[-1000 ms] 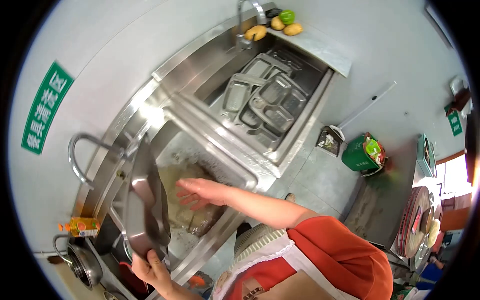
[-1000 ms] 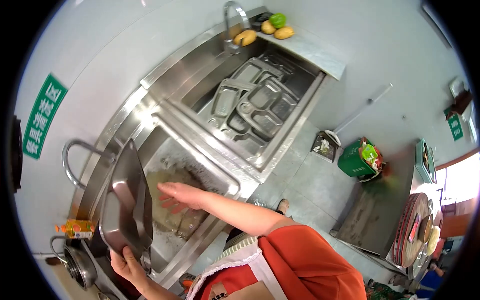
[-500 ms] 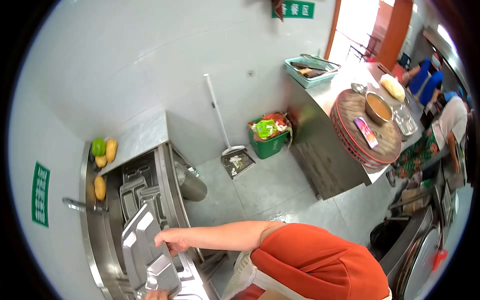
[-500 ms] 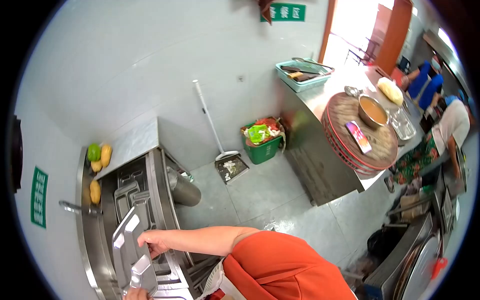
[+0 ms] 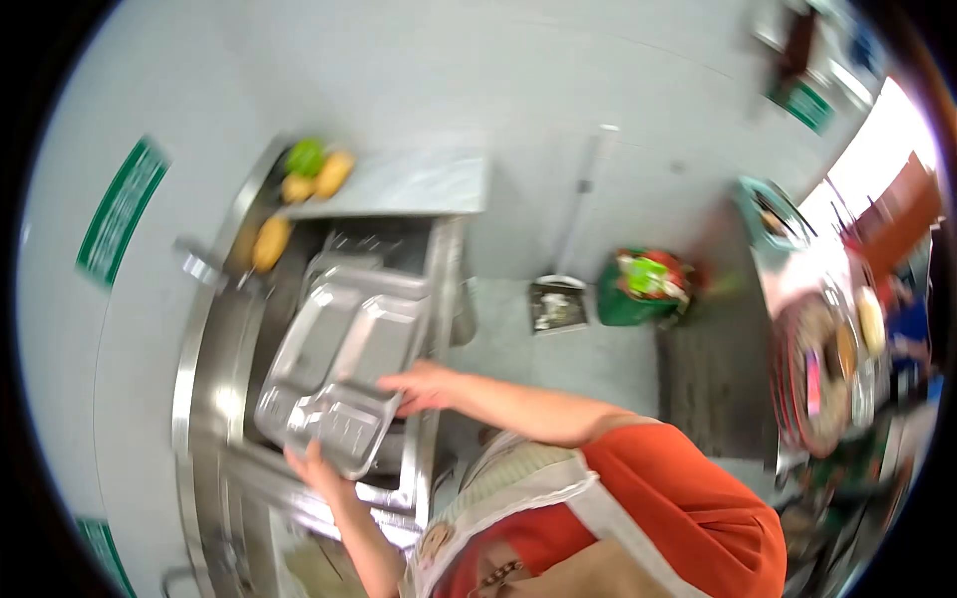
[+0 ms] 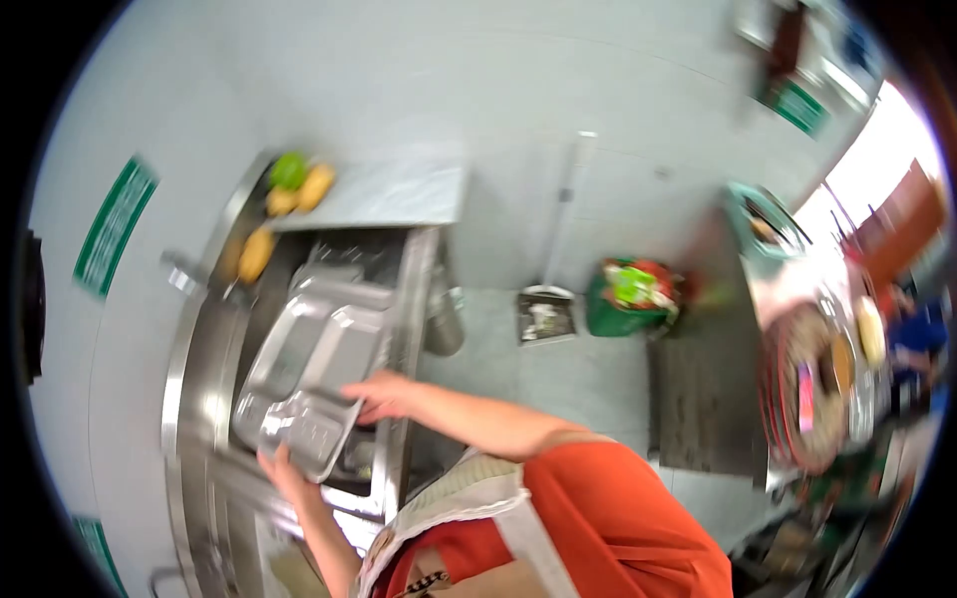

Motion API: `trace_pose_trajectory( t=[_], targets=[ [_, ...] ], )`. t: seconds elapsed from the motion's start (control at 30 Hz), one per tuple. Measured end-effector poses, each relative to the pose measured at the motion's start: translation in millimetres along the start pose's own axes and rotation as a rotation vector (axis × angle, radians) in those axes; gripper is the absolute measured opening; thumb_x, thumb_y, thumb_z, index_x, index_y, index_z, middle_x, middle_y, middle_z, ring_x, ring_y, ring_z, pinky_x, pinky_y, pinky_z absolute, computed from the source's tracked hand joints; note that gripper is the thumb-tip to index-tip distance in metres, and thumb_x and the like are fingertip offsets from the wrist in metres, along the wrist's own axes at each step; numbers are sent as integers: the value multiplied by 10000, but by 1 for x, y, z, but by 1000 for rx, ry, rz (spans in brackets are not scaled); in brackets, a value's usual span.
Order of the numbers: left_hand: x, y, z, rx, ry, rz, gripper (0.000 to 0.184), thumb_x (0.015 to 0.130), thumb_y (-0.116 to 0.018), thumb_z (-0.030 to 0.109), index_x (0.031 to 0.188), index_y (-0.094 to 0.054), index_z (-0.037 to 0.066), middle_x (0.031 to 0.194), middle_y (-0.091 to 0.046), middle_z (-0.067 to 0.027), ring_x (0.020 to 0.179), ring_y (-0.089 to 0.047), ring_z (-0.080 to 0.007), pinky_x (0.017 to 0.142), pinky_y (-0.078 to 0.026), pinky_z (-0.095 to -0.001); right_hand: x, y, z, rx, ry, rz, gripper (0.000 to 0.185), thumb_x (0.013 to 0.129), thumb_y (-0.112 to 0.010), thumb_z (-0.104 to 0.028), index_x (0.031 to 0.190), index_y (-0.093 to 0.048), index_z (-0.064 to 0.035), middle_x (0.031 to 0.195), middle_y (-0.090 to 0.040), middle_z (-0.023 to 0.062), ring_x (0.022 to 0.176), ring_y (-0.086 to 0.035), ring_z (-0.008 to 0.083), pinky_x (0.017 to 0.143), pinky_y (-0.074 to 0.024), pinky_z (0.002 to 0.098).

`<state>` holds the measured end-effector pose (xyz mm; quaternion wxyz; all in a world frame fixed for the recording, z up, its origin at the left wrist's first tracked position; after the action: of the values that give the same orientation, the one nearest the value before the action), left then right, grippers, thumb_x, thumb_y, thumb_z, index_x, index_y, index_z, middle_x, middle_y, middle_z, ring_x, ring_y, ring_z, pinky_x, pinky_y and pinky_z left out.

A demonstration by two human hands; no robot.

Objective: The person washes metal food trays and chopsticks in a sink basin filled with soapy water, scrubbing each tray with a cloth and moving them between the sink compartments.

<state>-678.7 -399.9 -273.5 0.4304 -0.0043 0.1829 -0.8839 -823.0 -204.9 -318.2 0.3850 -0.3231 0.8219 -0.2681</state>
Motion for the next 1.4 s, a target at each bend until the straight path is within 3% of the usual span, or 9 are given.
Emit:
trace_pose_trajectory(
  t=[0.13,0.2,0.4,0.63,0.8,0.93,1.07,1.33,1.4],
  targets=[
    [31,18,-8,8,-21,-24,630,830,-495,6,1417,-277,74,1300,-465,-146,1133,-520,-281,958,-440,-406,28,28,-27,-278,168,454,475,819,-699,-230,1148,-479,32,1106,-581,150,973,-614,243,710,-561,349],
    [39,22,-17,6,-1,52,642,837,-505,10,1426,-259,77,1313,-448,-144,1150,-504,-278,963,-434,-407,52,44,-33,-816,301,704,515,831,-676,-236,1200,-468,58,1176,-561,199,1041,-588,304,871,-497,369],
    [65,39,-39,26,-23,139,660,866,-505,21,1452,-206,67,1360,-405,-143,1192,-461,-259,1007,-375,-371,108,45,-55,-1452,579,667,745,795,-657,-259,1379,-312,50,1423,-302,305,1312,-335,421,1091,-306,414],
    [91,25,-116,272,32,278,667,889,-527,32,1470,-202,59,1387,-412,-128,1204,-446,-224,1019,-349,-320,219,98,-70,-1612,-26,483,819,804,-639,-395,1431,-265,-24,1436,-317,240,1320,-329,409,1092,-305,432],
    [117,-27,-182,192,129,272,582,906,-516,6,1429,-262,22,1321,-479,-149,1157,-476,-206,979,-378,-304,266,128,-106,-1706,-425,470,1081,738,-575,-691,1510,17,-219,1541,-36,245,1390,-112,490,1133,-184,491],
    [140,-42,-243,1078,0,279,439,845,-626,129,1173,-404,-58,1042,-551,-329,975,-520,-506,849,-414,-490,312,192,-114,-1689,-367,479,1023,752,-586,-669,1501,19,-324,1551,51,213,1398,-85,483,1104,-169,590],
    [166,-73,-291,997,346,229,464,848,-623,153,1130,-296,-16,964,-542,-360,912,-528,-517,767,-415,-532,331,201,-155,-1801,-516,551,1047,765,-556,-691,1480,125,-341,1547,119,202,1380,-87,524,1092,-187,602],
    [173,-129,-298,1115,477,377,559,861,-613,191,1247,-245,21,975,-559,-322,860,-562,-502,762,-446,-536,362,253,-172,-1859,-576,464,1129,797,-527,-671,1445,266,-196,1556,9,211,1418,81,427,1127,-73,526],
    [179,-126,-303,1170,324,379,545,877,-594,195,1257,-239,30,962,-569,-330,864,-572,-502,763,-455,-532,369,254,-176,-1827,-562,489,1184,754,-586,-666,1434,285,-242,1541,-23,244,1406,-25,435,1126,-139,491]
  ],
)
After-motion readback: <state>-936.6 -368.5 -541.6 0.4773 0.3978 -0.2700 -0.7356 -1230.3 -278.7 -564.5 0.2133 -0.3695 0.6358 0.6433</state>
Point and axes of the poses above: each hand's wrist, its own x-axis towards the middle knuckle, its own y-axis out of the back of the hand, z = x × y, the point moved 1 cm from there along x, towards the middle knuckle
